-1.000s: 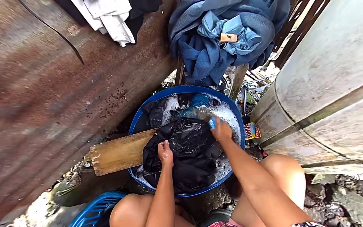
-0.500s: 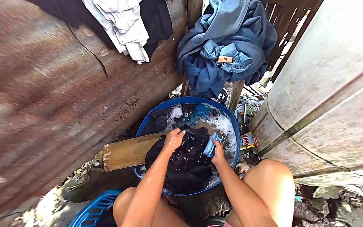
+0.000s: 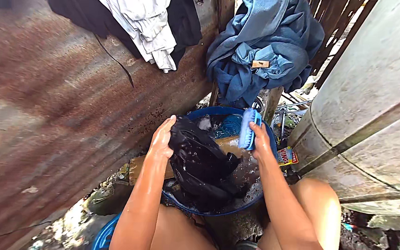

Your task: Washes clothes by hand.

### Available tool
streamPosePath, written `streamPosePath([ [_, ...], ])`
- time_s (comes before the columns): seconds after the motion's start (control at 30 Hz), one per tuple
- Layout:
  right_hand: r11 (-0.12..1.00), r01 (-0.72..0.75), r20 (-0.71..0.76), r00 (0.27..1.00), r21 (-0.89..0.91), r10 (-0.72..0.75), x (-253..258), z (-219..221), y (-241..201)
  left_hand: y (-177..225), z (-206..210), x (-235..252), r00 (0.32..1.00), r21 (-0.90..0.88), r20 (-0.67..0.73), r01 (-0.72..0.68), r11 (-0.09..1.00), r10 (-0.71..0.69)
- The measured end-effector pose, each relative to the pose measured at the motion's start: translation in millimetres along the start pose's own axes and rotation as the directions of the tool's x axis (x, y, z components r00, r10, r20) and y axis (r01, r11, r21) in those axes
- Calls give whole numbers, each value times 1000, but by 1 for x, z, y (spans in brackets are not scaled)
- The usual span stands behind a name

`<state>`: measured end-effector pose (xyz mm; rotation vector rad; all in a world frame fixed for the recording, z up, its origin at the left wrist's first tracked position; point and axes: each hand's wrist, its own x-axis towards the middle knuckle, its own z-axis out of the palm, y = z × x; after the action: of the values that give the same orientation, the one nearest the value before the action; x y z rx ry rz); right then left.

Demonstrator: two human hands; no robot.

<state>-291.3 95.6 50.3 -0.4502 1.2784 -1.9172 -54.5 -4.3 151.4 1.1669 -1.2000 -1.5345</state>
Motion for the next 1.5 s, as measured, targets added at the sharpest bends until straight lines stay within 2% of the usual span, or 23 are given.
streamPosePath([
  [0.07, 998, 53, -72, 996, -29, -55, 8, -6, -1, -29, -39, 27, 994, 109, -99, 65, 992, -54],
  [0.17, 989, -11, -140, 990, -149, -10, 13, -10, 17, -76, -103, 51, 979, 340, -114, 198, 919, -169],
  [0.3, 963, -96, -123, 990, -251, 67, 17, 25, 61, -103, -133, 47, 982, 309, -67, 187, 933, -175],
  [0.37, 922, -53, -9, 999, -384, 54, 1, 73, 79, -110, -128, 49, 978, 229, -90, 204, 952, -188],
  [0.43, 820, 66, 193, 980, -568, 54, -31, 137, 94, -113, -119, 52, 964, 86, -115, 251, 964, -241],
  [0.53, 567, 405, 533, 843, -717, 72, -70, 201, 130, -113, -110, 47, 944, -198, -173, 246, 949, -281],
  [0.6, 357, 493, 563, 818, -793, 120, -53, 189, 148, -114, -124, 53, 908, -230, -200, 322, 919, -368],
  [0.63, 288, 446, 503, 849, -847, 165, -33, 169, 153, -115, -132, 55, 893, -198, -189, 372, 907, -407],
  [0.7, 244, 293, 346, 914, -924, 212, 7, 132, 161, -115, -133, 56, 898, -82, -169, 398, 914, -406],
  [0.77, 286, 154, 217, 955, -946, 203, 15, 126, 161, -118, -124, 56, 900, -33, -153, 409, 912, -409],
  [0.83, 440, 81, 182, 964, -894, 193, -11, 155, 154, -121, -121, 57, 888, -56, -159, 428, 902, -432],
  [0.9, 565, 153, 290, 943, -811, 161, -50, 191, 150, -121, -119, 59, 877, -123, -169, 434, 892, -450],
  [0.93, 562, 234, 379, 912, -793, 155, -66, 198, 155, -124, -120, 57, 866, -172, -184, 438, 882, -466],
  [0.97, 502, 327, 458, 874, -801, 162, -71, 194, 162, -127, -124, 54, 859, -207, -189, 439, 874, -476],
  [1.03, 295, 430, 493, 850, -853, 188, -46, 167, 175, -126, -131, 52, 851, -215, -202, 444, 870, -484],
  [1.1, 168, 384, 412, 892, -908, 186, -4, 135, 172, -121, -129, 53, 861, -178, -188, 444, 878, -473],
  [1.13, 156, 325, 350, 922, -933, 168, 8, 126, 168, -122, -127, 53, 866, -156, -181, 443, 883, -466],
  [1.17, 185, 241, 272, 948, -953, 164, 10, 123, 164, -125, -125, 51, 868, -143, -175, 444, 884, -464],
  [1.23, 372, 109, 188, 965, -922, 183, -11, 146, 152, -126, -123, 53, 873, -173, -174, 429, 886, -456],
  [1.3, 563, 164, 307, 936, -810, 169, -55, 180, 154, -124, -119, 54, 881, -228, -197, 385, 895, -429],
  [1.33, 594, 238, 409, 897, -769, 170, -76, 191, 159, -124, -119, 49, 892, -248, -210, 348, 904, -401],
  [1.4, 461, 414, 539, 823, -785, 180, -83, 184, 170, -128, -124, 43, 889, -244, -213, 354, 903, -406],
  [1.5, 147, 441, 463, 861, -886, 209, -15, 142, 173, -112, -117, 41, 867, -186, -164, 442, 878, -471],
])
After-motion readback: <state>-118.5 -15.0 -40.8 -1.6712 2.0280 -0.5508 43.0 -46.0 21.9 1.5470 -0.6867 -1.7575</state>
